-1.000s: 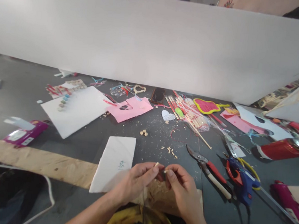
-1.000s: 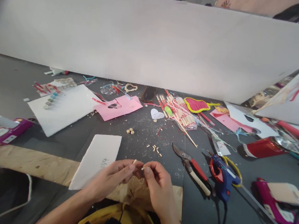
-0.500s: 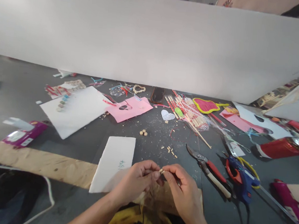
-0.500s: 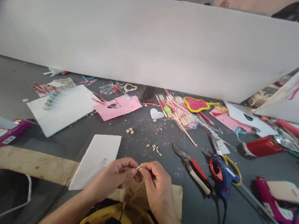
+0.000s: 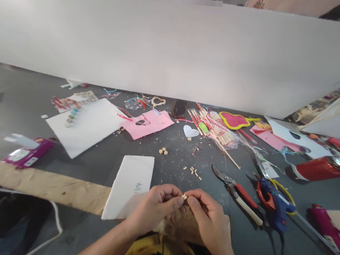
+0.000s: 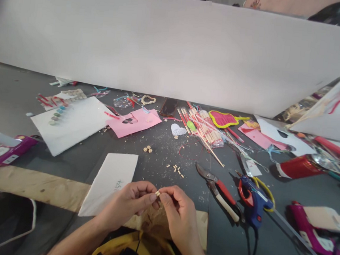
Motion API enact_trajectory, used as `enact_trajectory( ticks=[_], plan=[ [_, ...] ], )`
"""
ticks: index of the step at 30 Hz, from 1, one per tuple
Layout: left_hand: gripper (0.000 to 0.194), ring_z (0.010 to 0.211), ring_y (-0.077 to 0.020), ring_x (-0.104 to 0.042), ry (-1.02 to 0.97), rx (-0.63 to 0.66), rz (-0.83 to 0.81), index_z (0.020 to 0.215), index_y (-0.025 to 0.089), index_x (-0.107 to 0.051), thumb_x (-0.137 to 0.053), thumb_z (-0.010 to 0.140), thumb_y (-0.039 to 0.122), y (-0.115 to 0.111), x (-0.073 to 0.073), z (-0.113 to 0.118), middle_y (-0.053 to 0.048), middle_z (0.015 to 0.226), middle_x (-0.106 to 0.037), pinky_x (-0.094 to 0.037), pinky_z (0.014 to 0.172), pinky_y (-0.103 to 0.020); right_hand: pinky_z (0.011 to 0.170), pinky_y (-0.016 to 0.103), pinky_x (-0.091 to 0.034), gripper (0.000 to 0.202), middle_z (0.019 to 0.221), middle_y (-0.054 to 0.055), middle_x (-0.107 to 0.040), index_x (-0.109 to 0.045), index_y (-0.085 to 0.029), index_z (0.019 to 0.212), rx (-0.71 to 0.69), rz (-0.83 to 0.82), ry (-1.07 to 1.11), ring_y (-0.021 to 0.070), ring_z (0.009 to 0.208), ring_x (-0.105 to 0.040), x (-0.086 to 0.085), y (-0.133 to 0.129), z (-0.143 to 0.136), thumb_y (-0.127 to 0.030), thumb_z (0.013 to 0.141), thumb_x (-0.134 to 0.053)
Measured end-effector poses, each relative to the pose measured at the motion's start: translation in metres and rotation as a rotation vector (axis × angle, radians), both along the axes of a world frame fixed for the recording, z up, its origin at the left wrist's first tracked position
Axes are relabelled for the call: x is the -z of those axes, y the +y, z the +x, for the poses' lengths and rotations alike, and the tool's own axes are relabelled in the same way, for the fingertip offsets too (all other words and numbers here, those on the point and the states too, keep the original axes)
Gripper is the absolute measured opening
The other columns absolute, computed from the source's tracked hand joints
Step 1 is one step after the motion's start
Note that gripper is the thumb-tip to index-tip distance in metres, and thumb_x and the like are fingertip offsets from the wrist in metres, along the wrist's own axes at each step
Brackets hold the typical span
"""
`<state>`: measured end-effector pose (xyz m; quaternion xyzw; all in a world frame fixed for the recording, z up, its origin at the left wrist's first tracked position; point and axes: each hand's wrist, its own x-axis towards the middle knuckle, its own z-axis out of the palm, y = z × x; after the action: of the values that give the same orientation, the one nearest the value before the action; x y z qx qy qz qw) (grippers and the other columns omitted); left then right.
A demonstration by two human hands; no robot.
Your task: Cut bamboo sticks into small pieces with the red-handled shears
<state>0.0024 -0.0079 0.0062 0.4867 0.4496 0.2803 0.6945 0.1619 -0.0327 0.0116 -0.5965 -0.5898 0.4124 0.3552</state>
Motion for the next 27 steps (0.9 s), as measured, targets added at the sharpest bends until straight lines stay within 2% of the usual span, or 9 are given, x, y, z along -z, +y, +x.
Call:
enact_trajectory(
  ticks=[11,19,23,27],
  plan=[
    [0.030,0.048,-0.0053,-0.039,-0.033,-0.011,-0.056,0.079,0.011,-0.060,-0.059,0.077,0.041,-0.0007,0.0005,0.0011,-0.003,0.069,-0.062,-0.031,0.045,-0.017,0.060,0.020,-0.044,0.023,0.070,-0.001,-0.065,-0.064,-0.021,0.077,-0.009,0.031,-0.057,0.0125,0.064,-0.058,-0.0011,0.0002,-0.0002,-0.037,0.084,-0.049],
    [0.026,0.051,-0.0062,-0.042,0.009,0.015,0.018,0.079,0.011,-0.060,-0.056,0.080,0.037,-0.0019,0.0026,-0.0002,-0.002,0.069,-0.061,-0.033,0.047,-0.017,0.062,0.020,-0.043,0.021,0.070,-0.002,-0.065,-0.065,-0.022,0.077,-0.001,-0.015,-0.047,0.0126,0.066,-0.058,0.0009,-0.0006,-0.0001,-0.036,0.083,-0.051],
    [0.025,0.053,-0.0065,-0.042,0.042,0.020,0.046,0.077,0.011,-0.061,-0.054,0.080,0.035,-0.0008,-0.0004,-0.0002,-0.002,0.068,-0.061,-0.032,0.049,-0.017,0.063,0.020,-0.044,0.021,0.073,-0.001,-0.065,-0.064,-0.021,0.080,-0.054,-0.070,0.027,0.0131,0.069,-0.058,-0.0022,0.0007,0.0013,-0.037,0.083,-0.050],
    [0.024,0.058,-0.0084,-0.045,0.094,0.041,0.082,0.079,0.011,-0.062,-0.053,0.081,0.034,-0.0007,0.0000,0.0004,-0.002,0.068,-0.060,-0.033,0.051,-0.017,0.059,0.020,-0.042,0.024,0.067,-0.001,-0.062,-0.062,-0.021,0.072,-0.044,-0.091,0.002,0.0128,0.064,-0.056,-0.0048,0.0015,0.0006,-0.039,0.082,-0.050]
  ],
)
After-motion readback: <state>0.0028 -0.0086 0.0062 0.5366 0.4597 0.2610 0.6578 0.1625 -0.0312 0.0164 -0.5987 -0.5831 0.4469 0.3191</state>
